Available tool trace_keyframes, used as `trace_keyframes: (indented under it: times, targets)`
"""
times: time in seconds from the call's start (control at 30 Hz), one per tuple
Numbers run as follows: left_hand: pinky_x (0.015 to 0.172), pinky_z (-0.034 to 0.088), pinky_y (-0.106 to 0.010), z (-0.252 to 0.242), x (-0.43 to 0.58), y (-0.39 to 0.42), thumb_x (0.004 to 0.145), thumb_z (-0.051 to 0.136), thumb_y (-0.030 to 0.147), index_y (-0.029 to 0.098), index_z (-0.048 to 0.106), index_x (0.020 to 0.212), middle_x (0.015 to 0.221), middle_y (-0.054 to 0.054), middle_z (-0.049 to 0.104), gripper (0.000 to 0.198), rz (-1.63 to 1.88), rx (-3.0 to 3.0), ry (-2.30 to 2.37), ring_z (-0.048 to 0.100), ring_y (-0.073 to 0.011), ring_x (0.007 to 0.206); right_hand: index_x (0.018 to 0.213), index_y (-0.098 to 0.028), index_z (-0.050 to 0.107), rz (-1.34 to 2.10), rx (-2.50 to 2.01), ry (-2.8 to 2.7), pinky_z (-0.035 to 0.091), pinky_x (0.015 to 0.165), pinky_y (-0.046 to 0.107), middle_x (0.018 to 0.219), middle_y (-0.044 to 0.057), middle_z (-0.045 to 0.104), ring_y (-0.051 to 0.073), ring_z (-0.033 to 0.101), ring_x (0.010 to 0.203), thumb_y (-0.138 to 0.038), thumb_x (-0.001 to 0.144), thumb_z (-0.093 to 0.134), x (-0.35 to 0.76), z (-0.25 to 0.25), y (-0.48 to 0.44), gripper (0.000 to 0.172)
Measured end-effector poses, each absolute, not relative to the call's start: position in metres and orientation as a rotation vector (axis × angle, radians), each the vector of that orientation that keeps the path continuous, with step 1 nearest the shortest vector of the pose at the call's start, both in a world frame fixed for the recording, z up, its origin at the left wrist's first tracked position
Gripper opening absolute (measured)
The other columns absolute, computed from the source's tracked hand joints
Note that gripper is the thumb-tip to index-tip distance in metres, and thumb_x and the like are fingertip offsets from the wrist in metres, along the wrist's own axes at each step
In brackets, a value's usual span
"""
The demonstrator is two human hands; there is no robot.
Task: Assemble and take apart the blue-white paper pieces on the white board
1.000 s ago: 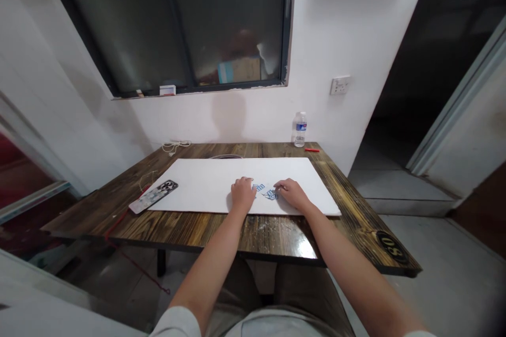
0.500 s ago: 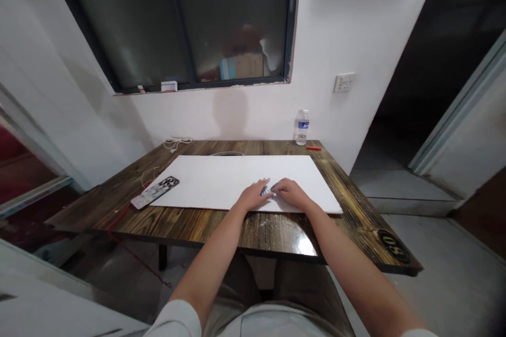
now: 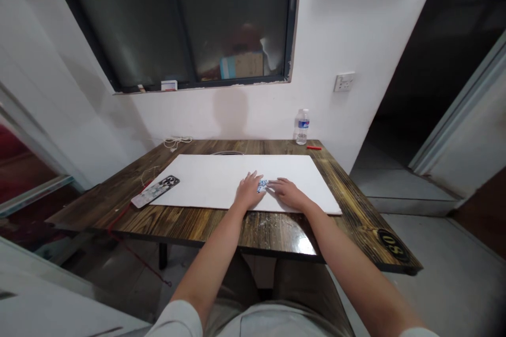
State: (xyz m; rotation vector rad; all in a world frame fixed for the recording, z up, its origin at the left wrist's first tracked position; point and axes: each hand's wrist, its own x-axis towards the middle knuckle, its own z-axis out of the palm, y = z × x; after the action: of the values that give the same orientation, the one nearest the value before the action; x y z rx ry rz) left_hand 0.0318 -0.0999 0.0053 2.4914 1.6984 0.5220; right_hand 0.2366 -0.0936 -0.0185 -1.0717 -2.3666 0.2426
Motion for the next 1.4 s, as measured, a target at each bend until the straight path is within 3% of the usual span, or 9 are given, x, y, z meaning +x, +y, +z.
trace_keyframes:
  times: [0.27, 0.33, 0.5, 0.63, 0.8, 0.97, 1.07, 1.23, 1.4]
  targets:
    - [0.1, 0.039, -0.04, 0.008, 0.022, -0.099, 0.094, 0.041, 0.025, 0.021, 0.061, 0.122, 0.122, -0.013, 0.064, 0.035, 0.549, 2.279, 2.096, 0.054, -0.0271, 0.118, 0.103, -0.028, 0.074, 0.292, -1.059, -2.329, 0.044, 0.096, 0.037, 0.114, 0.0, 0.072, 0.022, 0.059, 0.108, -0.011, 0.082, 0.051, 0.237, -0.009, -0.1, 0.035]
    - [0.105, 0.036, -0.042, 0.004, 0.023, -0.098, 0.095, 0.039, 0.037, 0.02, 0.057, 0.128, 0.131, -0.014, 0.059, 0.041, 0.471, 2.331, 1.981, 0.048, -0.0295, 0.128, 0.1, -0.026, 0.074, 0.295, -1.096, -2.279, 0.045, 0.095, 0.035, 0.11, 0.001, 0.073, 0.022, 0.06, 0.105, -0.011, 0.083, 0.05, 0.237, -0.009, -0.099, 0.033]
    - [0.116, 0.014, -0.054, -0.002, 0.032, -0.096, 0.089, 0.043, 0.062, 0.02, 0.03, 0.149, 0.159, -0.014, 0.021, 0.074, 0.192, 2.558, 1.486, 0.014, -0.032, 0.147, 0.12, -0.017, 0.066, 0.226, -1.268, -2.093, 0.041, 0.101, 0.036, 0.123, 0.009, 0.066, 0.023, 0.055, 0.115, -0.01, 0.083, 0.048, 0.238, -0.019, -0.091, 0.041]
    - [0.118, 0.011, -0.049, 0.0, 0.035, -0.097, 0.092, 0.043, 0.052, 0.03, 0.029, 0.149, 0.159, -0.005, 0.024, 0.063, 0.115, 2.627, 1.165, 0.014, -0.0241, 0.148, 0.133, -0.013, 0.055, 0.245, -1.403, -2.133, 0.036, 0.107, 0.038, 0.135, 0.012, 0.058, 0.025, 0.049, 0.125, -0.011, 0.085, 0.048, 0.239, -0.023, -0.089, 0.049]
    - [0.114, 0.026, -0.043, 0.004, 0.034, -0.099, 0.093, 0.046, 0.036, 0.026, 0.044, 0.14, 0.154, -0.006, 0.035, 0.049, 0.363, 2.64, 1.438, 0.028, -0.0238, 0.143, 0.126, -0.017, 0.061, 0.232, -1.433, -2.215, 0.039, 0.1, 0.036, 0.124, 0.011, 0.065, 0.026, 0.053, 0.117, -0.016, 0.088, 0.049, 0.239, -0.016, -0.093, 0.041]
    - [0.094, 0.041, -0.037, 0.016, 0.029, -0.102, 0.093, 0.043, 0.034, 0.021, 0.068, 0.106, 0.114, -0.009, 0.068, 0.031, 0.603, 2.455, 1.954, 0.059, -0.0235, 0.109, 0.108, -0.02, 0.071, 0.218, -1.57, -2.005, 0.04, 0.092, 0.032, 0.111, 0.006, 0.07, 0.024, 0.056, 0.107, -0.015, 0.086, 0.047, 0.244, -0.008, -0.096, 0.033]
    - [0.077, 0.044, -0.036, 0.02, 0.027, -0.103, 0.094, 0.035, 0.046, 0.018, 0.071, 0.082, 0.086, -0.011, 0.071, 0.048, 0.381, 2.297, 2.119, 0.064, -0.025, 0.088, 0.088, -0.019, 0.075, 0.208, -1.665, -1.945, 0.041, 0.083, 0.03, 0.098, 0.007, 0.072, 0.022, 0.058, 0.096, -0.014, 0.083, 0.047, 0.249, -0.005, -0.098, 0.029]
    - [0.065, 0.04, -0.032, 0.017, 0.031, -0.104, 0.091, 0.037, 0.053, 0.017, 0.07, 0.07, 0.078, -0.011, 0.07, 0.052, 0.185, 2.533, 1.824, 0.064, -0.0245, 0.078, 0.082, -0.021, 0.075, 0.201, -1.635, -2.048, 0.041, 0.078, 0.029, 0.095, 0.008, 0.071, 0.022, 0.059, 0.091, -0.016, 0.08, 0.049, 0.249, -0.006, -0.098, 0.027]
    - [0.066, 0.04, -0.029, 0.014, 0.035, -0.106, 0.087, 0.051, 0.046, 0.019, 0.066, 0.076, 0.079, -0.005, 0.066, 0.032, 0.336, 2.71, 1.344, 0.059, -0.0193, 0.076, 0.084, -0.022, 0.076, 0.336, -1.453, -2.138, 0.041, 0.085, 0.027, 0.094, 0.004, 0.073, 0.019, 0.06, 0.094, -0.013, 0.078, 0.05, 0.243, -0.007, -0.096, 0.028]
